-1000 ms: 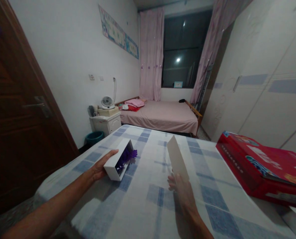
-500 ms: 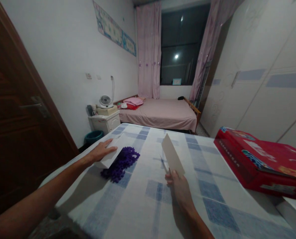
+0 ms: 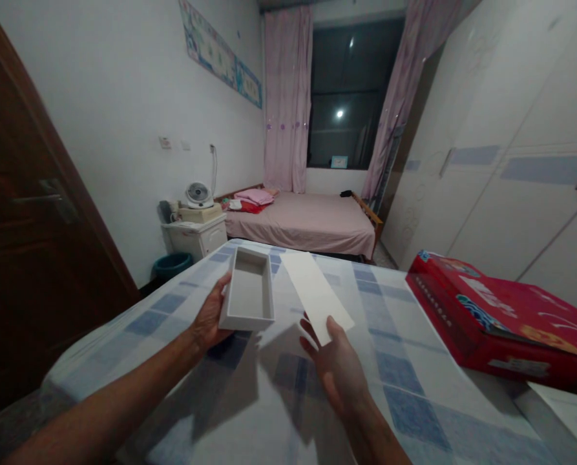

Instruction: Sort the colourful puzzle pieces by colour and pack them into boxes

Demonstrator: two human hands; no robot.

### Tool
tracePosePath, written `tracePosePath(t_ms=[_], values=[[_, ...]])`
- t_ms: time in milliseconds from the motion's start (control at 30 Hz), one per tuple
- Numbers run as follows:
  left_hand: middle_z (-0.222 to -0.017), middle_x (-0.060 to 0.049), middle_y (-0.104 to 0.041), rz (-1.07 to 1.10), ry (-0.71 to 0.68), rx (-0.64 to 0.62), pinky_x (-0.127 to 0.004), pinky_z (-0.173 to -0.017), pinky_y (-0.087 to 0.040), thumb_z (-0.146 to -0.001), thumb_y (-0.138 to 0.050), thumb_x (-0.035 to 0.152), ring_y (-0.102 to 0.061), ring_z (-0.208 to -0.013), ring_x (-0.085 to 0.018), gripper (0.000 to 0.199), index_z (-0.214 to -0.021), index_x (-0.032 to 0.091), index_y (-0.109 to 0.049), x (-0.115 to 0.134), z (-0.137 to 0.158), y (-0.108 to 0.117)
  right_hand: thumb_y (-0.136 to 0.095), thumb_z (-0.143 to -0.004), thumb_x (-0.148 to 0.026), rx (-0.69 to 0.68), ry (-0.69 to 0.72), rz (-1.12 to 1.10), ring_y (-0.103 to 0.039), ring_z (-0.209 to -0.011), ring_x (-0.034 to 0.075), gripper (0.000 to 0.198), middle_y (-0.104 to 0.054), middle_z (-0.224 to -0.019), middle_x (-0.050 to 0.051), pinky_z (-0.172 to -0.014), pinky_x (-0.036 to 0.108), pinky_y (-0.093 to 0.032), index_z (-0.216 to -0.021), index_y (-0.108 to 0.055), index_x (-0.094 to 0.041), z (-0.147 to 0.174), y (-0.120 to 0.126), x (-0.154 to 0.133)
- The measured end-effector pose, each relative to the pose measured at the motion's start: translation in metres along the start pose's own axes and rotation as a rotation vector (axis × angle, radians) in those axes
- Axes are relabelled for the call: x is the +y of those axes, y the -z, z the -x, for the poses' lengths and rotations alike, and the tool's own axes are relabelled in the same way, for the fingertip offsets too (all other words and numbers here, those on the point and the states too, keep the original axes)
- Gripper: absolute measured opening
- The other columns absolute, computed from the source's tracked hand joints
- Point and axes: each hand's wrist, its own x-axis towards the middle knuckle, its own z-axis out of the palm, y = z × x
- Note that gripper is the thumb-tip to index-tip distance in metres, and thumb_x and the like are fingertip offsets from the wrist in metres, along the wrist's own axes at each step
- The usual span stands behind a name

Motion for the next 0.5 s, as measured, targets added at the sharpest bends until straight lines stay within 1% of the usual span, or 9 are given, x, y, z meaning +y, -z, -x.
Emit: tracePosePath(t_ms=[67, 133, 200, 267, 333, 400, 467, 500], values=[[-0.079, -0.009, -0.073, 0.064, 0.101, -0.052, -0.035, -0.075, -0.055, -0.086, -0.051, 0.041, -0.069, -0.072, -0.021, 0.045, -0.114, 0.007, -0.058, -0.030, -0.006, -0.008, -0.062, -0.074, -0.040, -0.035, 0.010, 0.041, -0.059, -0.105, 0.024, 0.055, -0.063, -0.118, 0.006, -0.080, 0.037, -0.051, -0.125, -0.050, -0.024, 0.002, -0.007, 0.006], [-0.083, -0.011, -0.073, 0.118, 0.133, -0.084, -0.036, -0.078, -0.054, -0.086, -0.051, 0.042, -0.069, -0.075, -0.022, 0.047, -0.117, 0.007, -0.057, -0.055, -0.010, -0.016, -0.063, -0.075, -0.039, -0.042, 0.050, 0.095, -0.058, -0.106, 0.024, 0.058, -0.062, -0.120, 0.005, -0.080, 0.037, -0.052, -0.129, -0.047, -0.026, -0.001, -0.009, 0.012], [-0.087, -0.013, -0.072, 0.126, 0.166, -0.112, -0.036, -0.081, -0.053, -0.085, -0.052, 0.044, -0.069, -0.079, -0.023, 0.050, -0.117, 0.005, -0.057, -0.074, -0.013, -0.023, -0.063, -0.074, -0.039, -0.014, 0.084, 0.134, -0.059, -0.105, 0.024, 0.061, -0.062, -0.119, 0.004, -0.078, 0.036, -0.053, -0.131, -0.044, -0.025, -0.004, -0.006, 0.017], [-0.092, -0.014, -0.072, 0.080, 0.175, -0.136, -0.036, -0.083, -0.051, -0.083, -0.053, 0.047, -0.068, -0.082, -0.023, 0.053, -0.115, 0.006, -0.058, -0.089, -0.016, -0.027, -0.063, -0.074, -0.039, 0.009, 0.087, 0.175, -0.060, -0.101, 0.024, 0.062, -0.064, -0.115, 0.005, -0.074, 0.034, -0.054, -0.131, -0.045, -0.023, -0.006, 0.000, 0.017], [-0.096, -0.012, -0.071, -0.011, 0.097, -0.116, -0.034, -0.083, -0.049, -0.082, -0.053, 0.051, -0.066, -0.085, -0.023, 0.054, -0.115, 0.009, -0.059, -0.100, -0.019, -0.026, -0.063, -0.074, -0.040, -0.003, 0.086, 0.234, -0.062, -0.096, 0.024, 0.056, -0.066, -0.109, 0.007, -0.071, 0.033, -0.054, -0.125, -0.051, -0.019, -0.008, 0.007, 0.013], [-0.096, -0.010, -0.070, -0.148, -0.045, -0.027, -0.032, -0.081, -0.048, -0.082, -0.049, 0.057, -0.065, -0.085, -0.021, 0.055, -0.112, 0.012, -0.060, -0.111, -0.022, -0.021, -0.062, -0.074, -0.039, -0.009, 0.091, 0.279, -0.063, -0.090, 0.024, 0.048, -0.068, -0.101, 0.007, -0.069, 0.032, -0.054, -0.116, -0.057, -0.017, -0.014, 0.015, 0.004], [-0.088, -0.008, -0.068, -0.340, -0.169, 0.079, -0.030, -0.073, -0.047, -0.084, -0.041, 0.060, -0.063, -0.078, -0.020, 0.054, -0.104, 0.014, -0.062, -0.121, -0.023, -0.015, -0.062, -0.072, -0.038, 0.032, 0.111, 0.288, -0.063, -0.082, 0.022, 0.042, -0.069, -0.092, 0.005, -0.065, 0.031, -0.054, -0.108, -0.059, -0.017, -0.027, 0.021, -0.005], [-0.082, -0.007, -0.067, -0.467, -0.205, 0.089, -0.029, -0.068, -0.046, -0.086, -0.036, 0.058, -0.061, -0.073, -0.018, 0.052, -0.097, 0.014, -0.062, -0.125, -0.022, -0.012, -0.062, -0.072, -0.038, 0.059, 0.123, 0.291, -0.063, -0.078, 0.021, 0.040, -0.068, -0.088, 0.004, -0.063, 0.031, -0.054, -0.106, -0.059, -0.017, -0.036, 0.023, -0.009]])
